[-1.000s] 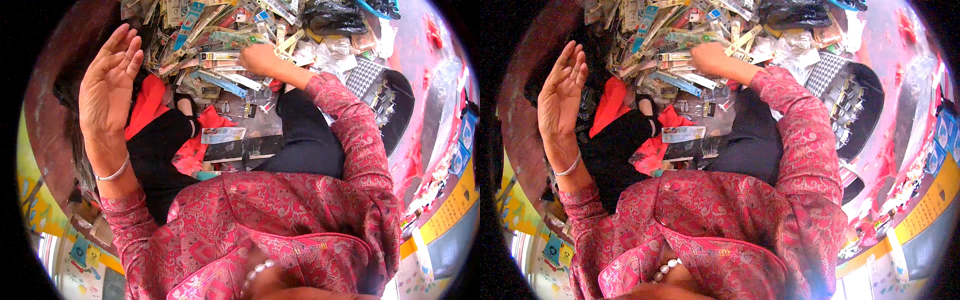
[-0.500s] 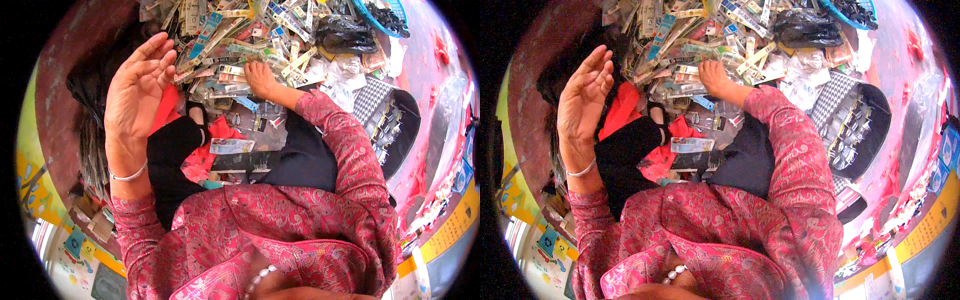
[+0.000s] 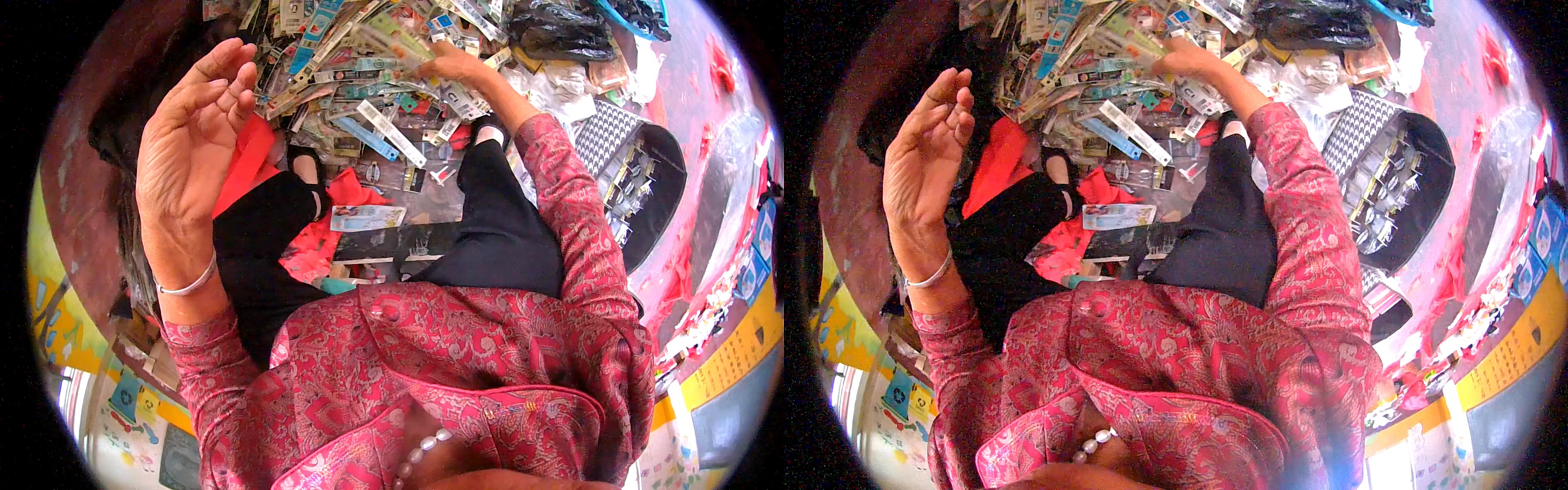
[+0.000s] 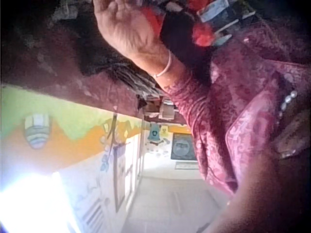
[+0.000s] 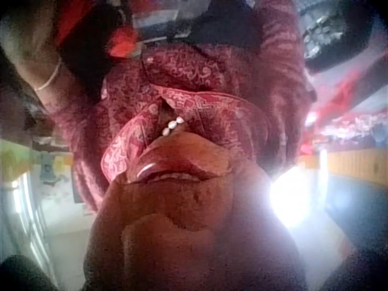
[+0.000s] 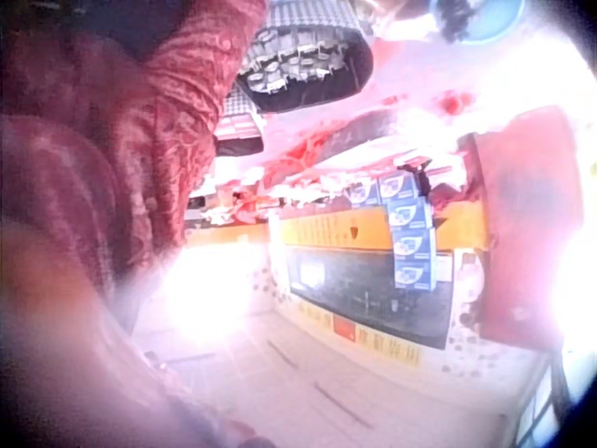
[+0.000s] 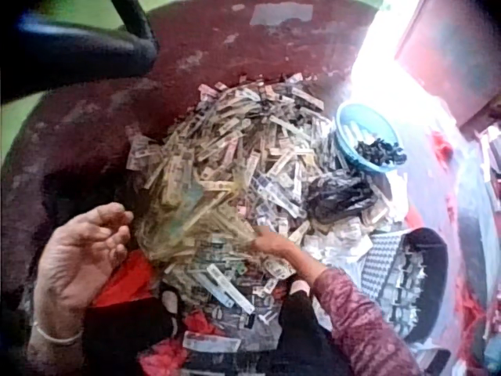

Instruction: The person sits on the floor and sorts through a large pile of small packaged items, picking them up, inspecting them, and placing them into a plastic bag. The person handles the items one at a time, occasionally adjusting the pile.

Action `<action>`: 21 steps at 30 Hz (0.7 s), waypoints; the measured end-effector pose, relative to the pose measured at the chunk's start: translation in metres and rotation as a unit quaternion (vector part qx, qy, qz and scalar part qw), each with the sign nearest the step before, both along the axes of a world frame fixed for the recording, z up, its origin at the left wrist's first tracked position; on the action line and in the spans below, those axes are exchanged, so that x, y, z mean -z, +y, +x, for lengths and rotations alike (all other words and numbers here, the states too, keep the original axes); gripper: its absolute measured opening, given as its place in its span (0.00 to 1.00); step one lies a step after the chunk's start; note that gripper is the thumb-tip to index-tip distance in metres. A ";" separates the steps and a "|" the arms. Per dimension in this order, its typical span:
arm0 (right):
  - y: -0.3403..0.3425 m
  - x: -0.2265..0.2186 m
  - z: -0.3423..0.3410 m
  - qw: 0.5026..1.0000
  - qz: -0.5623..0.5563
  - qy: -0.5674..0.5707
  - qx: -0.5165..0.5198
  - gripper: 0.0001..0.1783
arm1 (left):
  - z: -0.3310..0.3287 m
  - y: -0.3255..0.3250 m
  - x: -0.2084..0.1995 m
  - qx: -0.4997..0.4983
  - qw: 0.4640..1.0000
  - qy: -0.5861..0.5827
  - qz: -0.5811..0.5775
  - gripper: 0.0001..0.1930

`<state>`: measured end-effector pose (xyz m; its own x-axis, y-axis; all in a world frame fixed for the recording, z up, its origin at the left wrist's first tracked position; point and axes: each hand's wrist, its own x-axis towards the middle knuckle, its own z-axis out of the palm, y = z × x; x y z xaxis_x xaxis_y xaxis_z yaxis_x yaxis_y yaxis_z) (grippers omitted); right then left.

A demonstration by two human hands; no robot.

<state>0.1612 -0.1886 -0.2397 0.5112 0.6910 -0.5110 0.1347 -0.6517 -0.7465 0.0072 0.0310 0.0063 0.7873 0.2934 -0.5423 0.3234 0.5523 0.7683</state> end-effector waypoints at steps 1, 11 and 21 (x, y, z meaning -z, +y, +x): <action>-0.005 0.004 0.004 0.997 0.048 0.057 0.014 0.22 | 0.001 -0.001 -0.001 0.003 1.000 0.001 0.002 0.19; -0.003 0.012 -0.045 0.992 0.063 0.107 0.013 0.23 | 0.003 0.001 0.004 0.015 1.000 -0.005 -0.021 0.19; -0.001 0.053 -0.111 0.980 -0.198 -0.009 0.018 0.26 | 0.002 -0.005 0.009 0.001 0.999 0.019 -0.040 0.19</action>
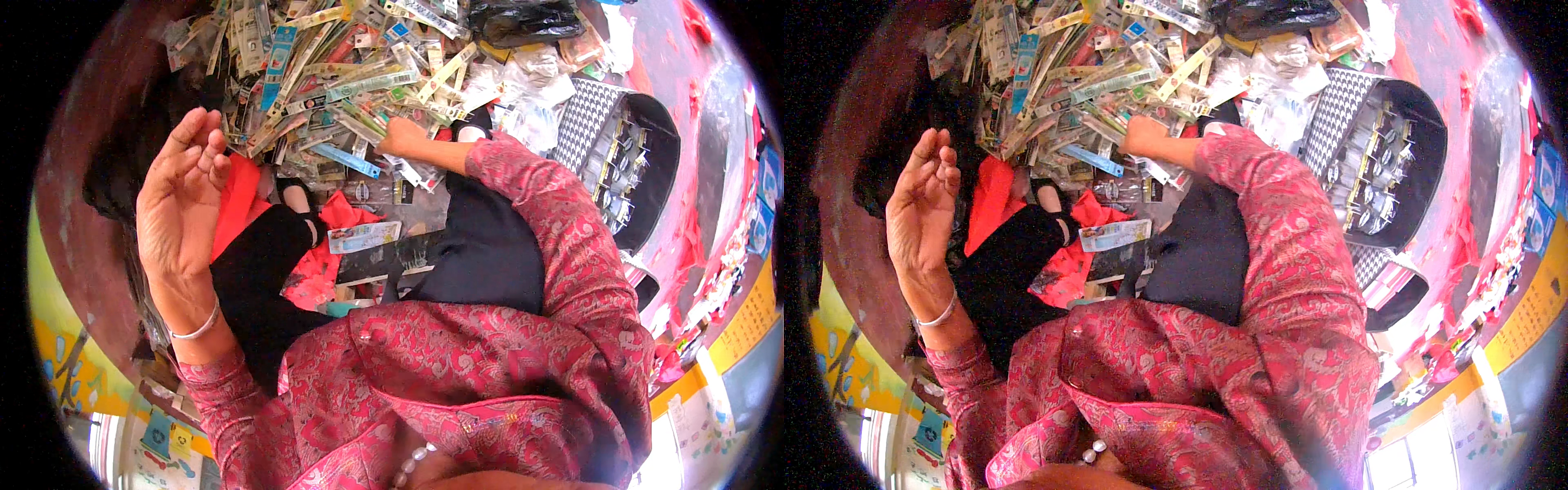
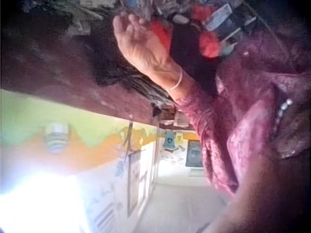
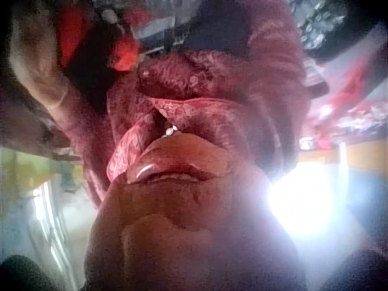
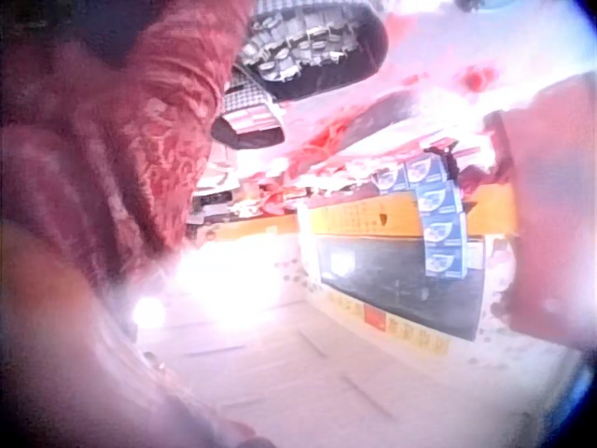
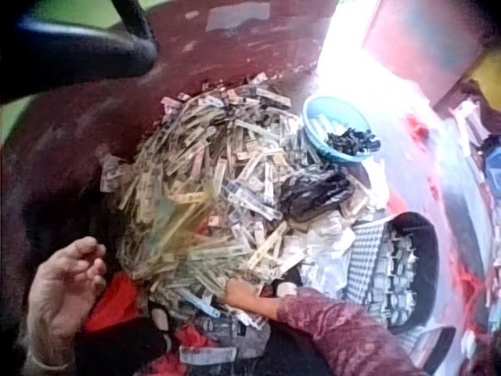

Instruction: The person sits on the floor and sorts through a large pile of small packaged items, picking them up, inspecting them, and placing them into a plastic bag. The person handles the items one at a time, occasionally adjusting the pile.

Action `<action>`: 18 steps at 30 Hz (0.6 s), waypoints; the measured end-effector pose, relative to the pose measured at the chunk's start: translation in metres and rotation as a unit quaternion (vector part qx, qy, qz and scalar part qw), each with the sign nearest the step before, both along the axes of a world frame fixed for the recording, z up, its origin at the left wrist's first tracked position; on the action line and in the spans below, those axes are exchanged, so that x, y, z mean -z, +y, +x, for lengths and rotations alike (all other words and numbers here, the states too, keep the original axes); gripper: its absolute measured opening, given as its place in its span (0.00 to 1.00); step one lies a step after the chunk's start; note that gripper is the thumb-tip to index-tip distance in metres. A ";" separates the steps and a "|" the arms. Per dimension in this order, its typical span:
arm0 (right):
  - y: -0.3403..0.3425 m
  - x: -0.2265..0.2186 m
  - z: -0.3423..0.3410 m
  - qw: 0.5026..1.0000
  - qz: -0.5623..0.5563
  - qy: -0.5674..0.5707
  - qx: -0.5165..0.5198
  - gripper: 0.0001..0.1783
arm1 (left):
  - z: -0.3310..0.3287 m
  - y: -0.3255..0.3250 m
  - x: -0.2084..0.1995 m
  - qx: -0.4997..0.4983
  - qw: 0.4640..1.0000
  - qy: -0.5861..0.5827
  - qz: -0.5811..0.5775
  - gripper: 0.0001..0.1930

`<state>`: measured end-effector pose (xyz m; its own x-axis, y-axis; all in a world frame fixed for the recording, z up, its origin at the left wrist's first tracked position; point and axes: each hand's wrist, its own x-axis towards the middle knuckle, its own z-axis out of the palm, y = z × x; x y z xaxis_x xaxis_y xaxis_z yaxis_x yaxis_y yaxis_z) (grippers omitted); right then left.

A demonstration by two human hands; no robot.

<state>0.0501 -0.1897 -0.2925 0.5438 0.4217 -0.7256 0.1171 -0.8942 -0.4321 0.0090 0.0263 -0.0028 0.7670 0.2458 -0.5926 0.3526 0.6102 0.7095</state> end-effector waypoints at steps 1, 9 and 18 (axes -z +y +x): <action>0.005 0.000 -0.003 0.999 -0.001 0.010 0.035 0.26 | 0.000 -0.001 0.000 -0.002 1.000 0.006 0.002 0.19; 0.010 0.022 -0.010 0.993 0.011 -0.040 0.107 0.19 | 0.001 -0.006 0.007 -0.005 1.000 0.010 -0.023 0.18; -0.051 -0.064 0.092 0.849 0.404 0.191 0.281 0.21 | 0.007 -0.009 0.004 -0.016 0.999 0.026 -0.014 0.17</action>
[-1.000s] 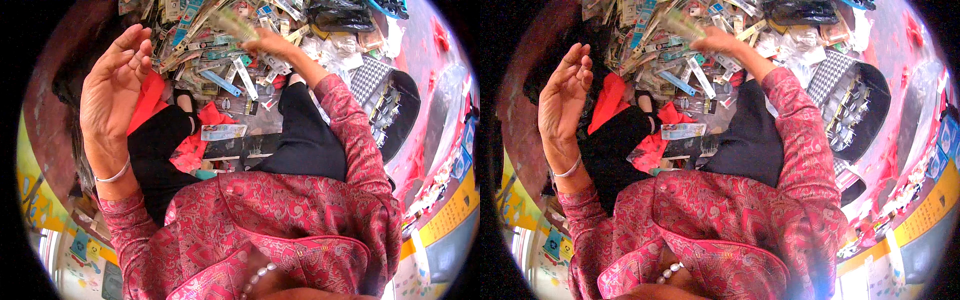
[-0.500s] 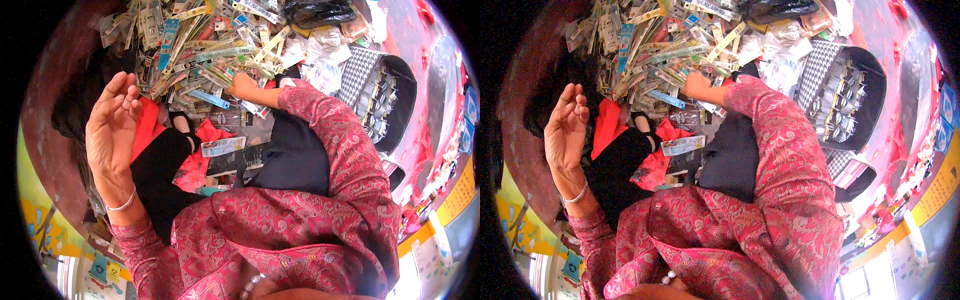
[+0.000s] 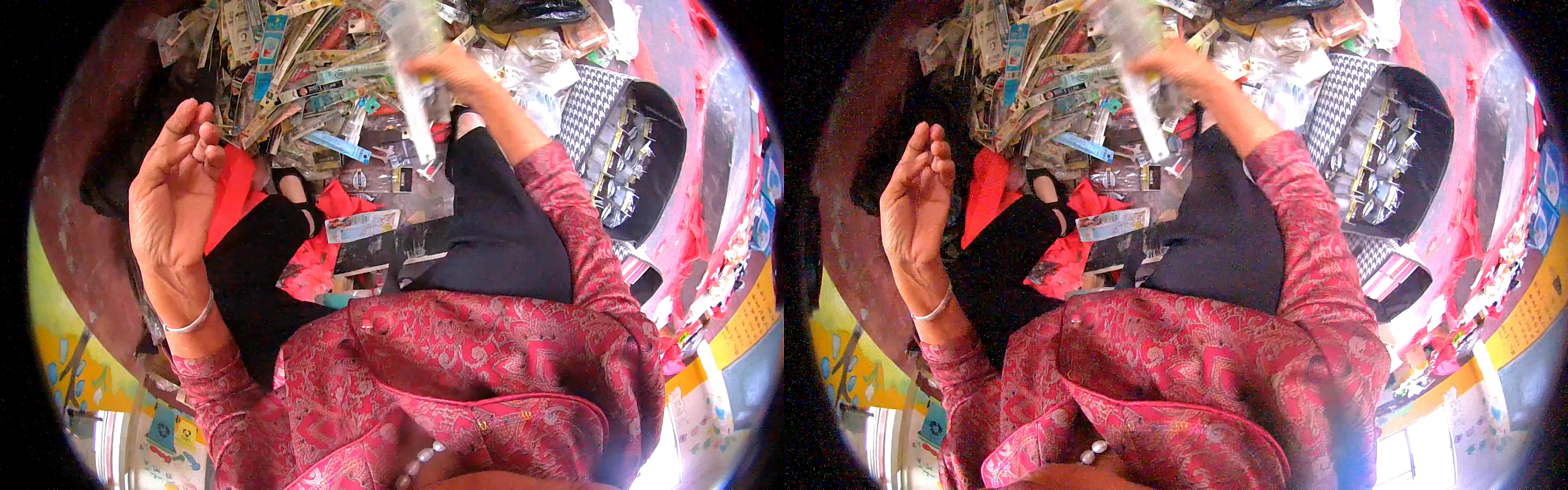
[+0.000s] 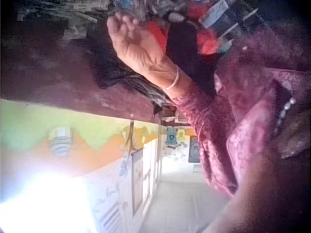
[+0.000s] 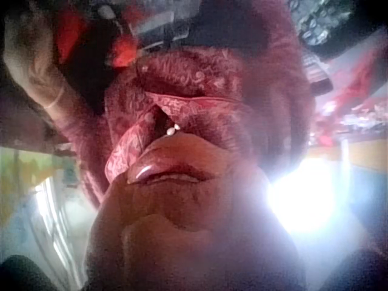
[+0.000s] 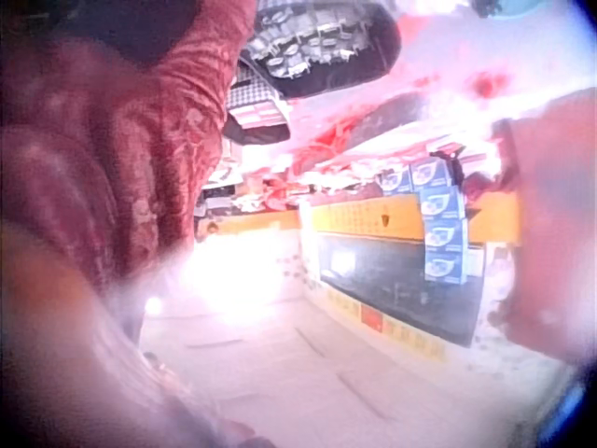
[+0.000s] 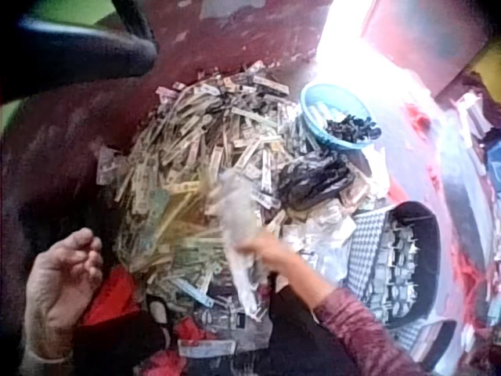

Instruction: The person sits on the floor and sorts through a large pile of small packaged items, picking them up, inspecting them, and placing them into a plastic bag. The person handles the items one at a time, occasionally adjusting the pile.

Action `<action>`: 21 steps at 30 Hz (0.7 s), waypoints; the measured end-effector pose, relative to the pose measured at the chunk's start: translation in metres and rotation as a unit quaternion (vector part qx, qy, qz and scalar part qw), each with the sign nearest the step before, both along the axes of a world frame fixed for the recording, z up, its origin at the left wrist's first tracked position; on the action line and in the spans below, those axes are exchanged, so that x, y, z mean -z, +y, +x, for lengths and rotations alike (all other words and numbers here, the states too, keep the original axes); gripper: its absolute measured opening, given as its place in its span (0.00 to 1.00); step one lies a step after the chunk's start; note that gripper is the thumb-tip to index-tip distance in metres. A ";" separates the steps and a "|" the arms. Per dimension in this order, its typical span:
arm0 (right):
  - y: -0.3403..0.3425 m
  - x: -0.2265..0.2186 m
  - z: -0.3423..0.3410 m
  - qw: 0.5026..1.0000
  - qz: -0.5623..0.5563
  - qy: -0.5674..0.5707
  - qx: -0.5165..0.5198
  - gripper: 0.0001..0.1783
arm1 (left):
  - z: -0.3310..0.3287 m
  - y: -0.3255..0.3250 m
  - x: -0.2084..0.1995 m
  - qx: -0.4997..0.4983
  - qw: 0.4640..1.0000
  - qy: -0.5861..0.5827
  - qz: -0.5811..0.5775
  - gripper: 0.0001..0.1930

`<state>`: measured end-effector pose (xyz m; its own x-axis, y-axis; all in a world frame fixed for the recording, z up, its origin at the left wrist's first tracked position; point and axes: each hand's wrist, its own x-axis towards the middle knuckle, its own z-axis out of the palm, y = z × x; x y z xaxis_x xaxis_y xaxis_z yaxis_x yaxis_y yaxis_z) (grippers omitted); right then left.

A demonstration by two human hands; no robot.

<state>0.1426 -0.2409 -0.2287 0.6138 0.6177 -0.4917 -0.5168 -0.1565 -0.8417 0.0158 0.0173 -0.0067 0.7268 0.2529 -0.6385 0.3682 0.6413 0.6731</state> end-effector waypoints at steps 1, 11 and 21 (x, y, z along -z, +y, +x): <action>-0.015 0.007 0.012 0.998 0.018 0.003 0.065 0.19 | -0.002 0.004 0.001 0.006 0.999 -0.014 -0.030 0.18; -0.051 0.098 0.037 0.877 -0.392 -0.083 0.264 0.22 | 0.004 -0.004 0.007 0.015 0.999 -0.003 -0.029 0.14; -0.029 0.048 0.026 0.892 -0.368 -0.093 0.244 0.17 | 0.012 -0.023 0.003 -0.019 0.999 0.027 0.001 0.12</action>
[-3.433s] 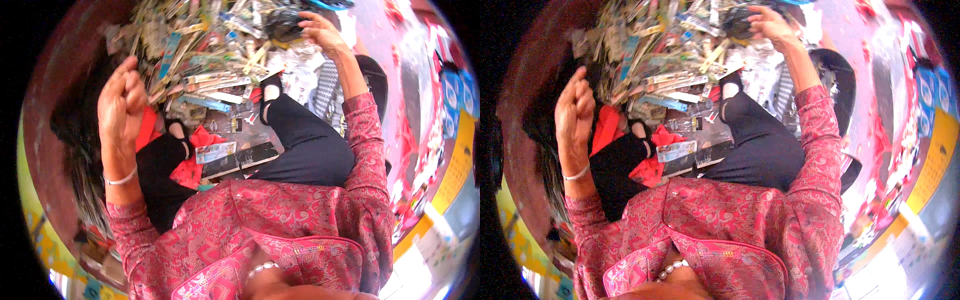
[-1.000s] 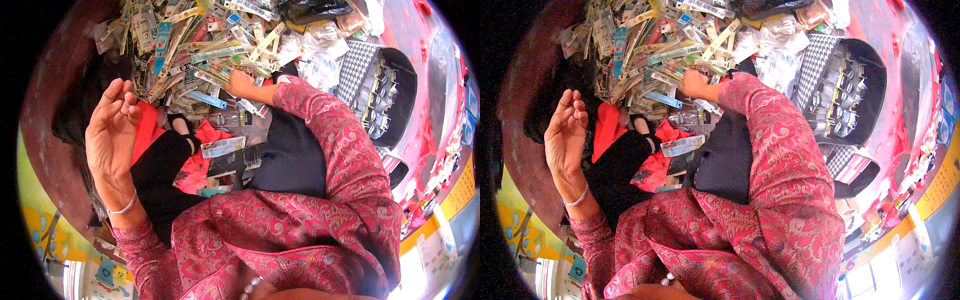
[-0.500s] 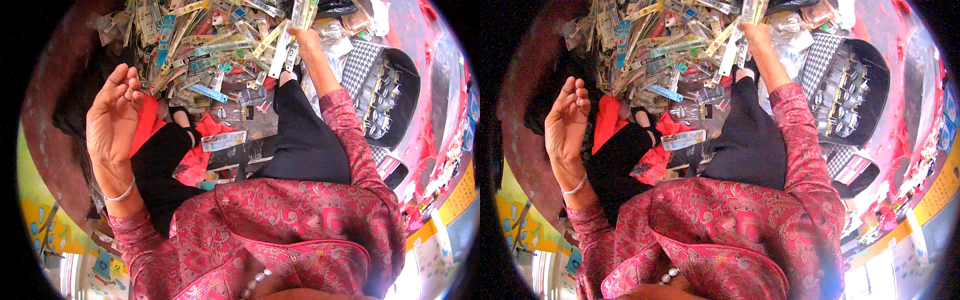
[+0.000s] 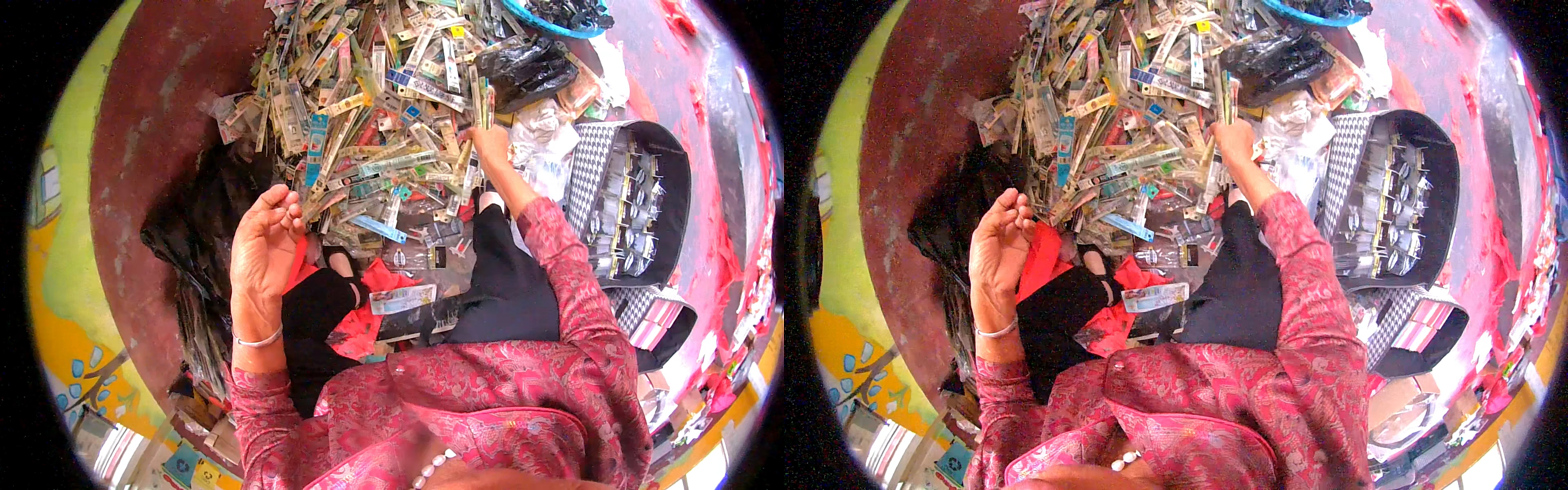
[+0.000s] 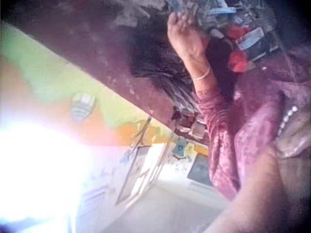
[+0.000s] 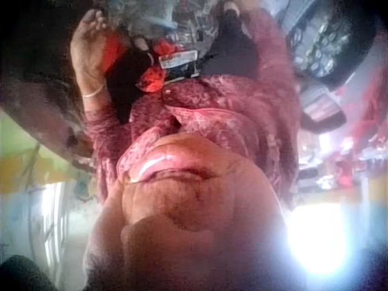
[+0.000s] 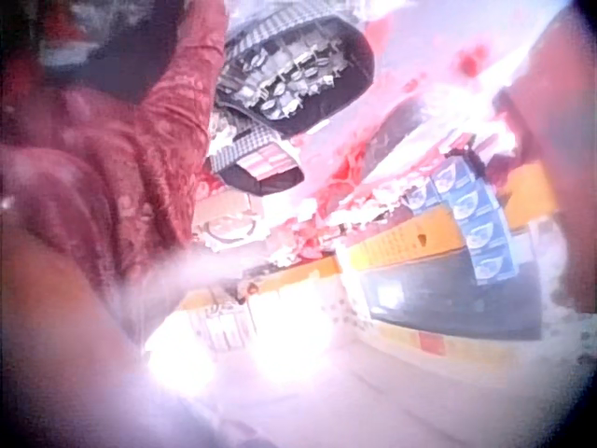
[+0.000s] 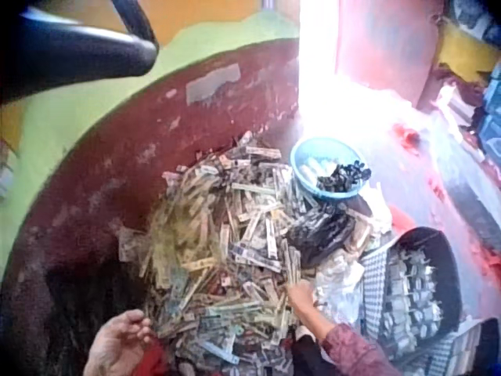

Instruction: The person sits on the floor and sorts through a large pile of small packaged items, picking them up, inspecting them, and placing them into a plastic bag. The person handles the items one at a time, occasionally adjusting the pile.

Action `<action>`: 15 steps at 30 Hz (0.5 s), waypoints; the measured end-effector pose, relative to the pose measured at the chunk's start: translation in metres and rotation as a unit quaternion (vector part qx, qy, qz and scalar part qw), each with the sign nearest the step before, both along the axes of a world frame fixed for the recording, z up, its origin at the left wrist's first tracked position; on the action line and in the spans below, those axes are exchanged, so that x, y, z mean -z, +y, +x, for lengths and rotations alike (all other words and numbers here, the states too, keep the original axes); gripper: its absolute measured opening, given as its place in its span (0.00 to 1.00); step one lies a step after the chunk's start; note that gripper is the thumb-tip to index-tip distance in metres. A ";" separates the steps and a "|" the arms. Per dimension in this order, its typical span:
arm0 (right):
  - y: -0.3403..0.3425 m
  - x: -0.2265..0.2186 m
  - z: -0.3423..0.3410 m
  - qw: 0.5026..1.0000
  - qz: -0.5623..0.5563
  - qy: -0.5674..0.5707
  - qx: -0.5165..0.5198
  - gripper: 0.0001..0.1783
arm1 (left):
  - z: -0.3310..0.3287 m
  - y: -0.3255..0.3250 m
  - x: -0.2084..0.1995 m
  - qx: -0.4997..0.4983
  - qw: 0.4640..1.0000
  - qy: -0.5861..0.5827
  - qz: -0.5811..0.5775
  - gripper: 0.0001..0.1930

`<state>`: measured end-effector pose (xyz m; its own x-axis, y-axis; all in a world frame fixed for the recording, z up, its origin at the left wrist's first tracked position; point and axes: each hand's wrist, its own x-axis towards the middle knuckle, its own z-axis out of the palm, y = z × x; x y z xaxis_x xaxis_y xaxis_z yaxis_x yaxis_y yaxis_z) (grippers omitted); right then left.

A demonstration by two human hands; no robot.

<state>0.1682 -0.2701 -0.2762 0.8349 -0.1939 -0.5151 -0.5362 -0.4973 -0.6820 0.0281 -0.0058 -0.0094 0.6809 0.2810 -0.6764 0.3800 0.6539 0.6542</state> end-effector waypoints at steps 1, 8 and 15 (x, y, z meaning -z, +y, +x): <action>0.000 -0.015 -0.004 1.000 -0.011 -0.025 -0.012 0.17 | 0.001 -0.001 0.000 0.003 1.000 -0.002 0.001 0.13; 0.038 -0.052 0.002 0.943 0.296 0.012 -0.154 0.16 | 0.002 -0.006 0.010 0.056 0.998 0.013 0.013 0.18; 0.064 -0.114 -0.014 0.677 0.689 0.251 -0.058 0.13 | -0.003 -0.036 0.052 0.211 0.963 0.048 0.161 0.27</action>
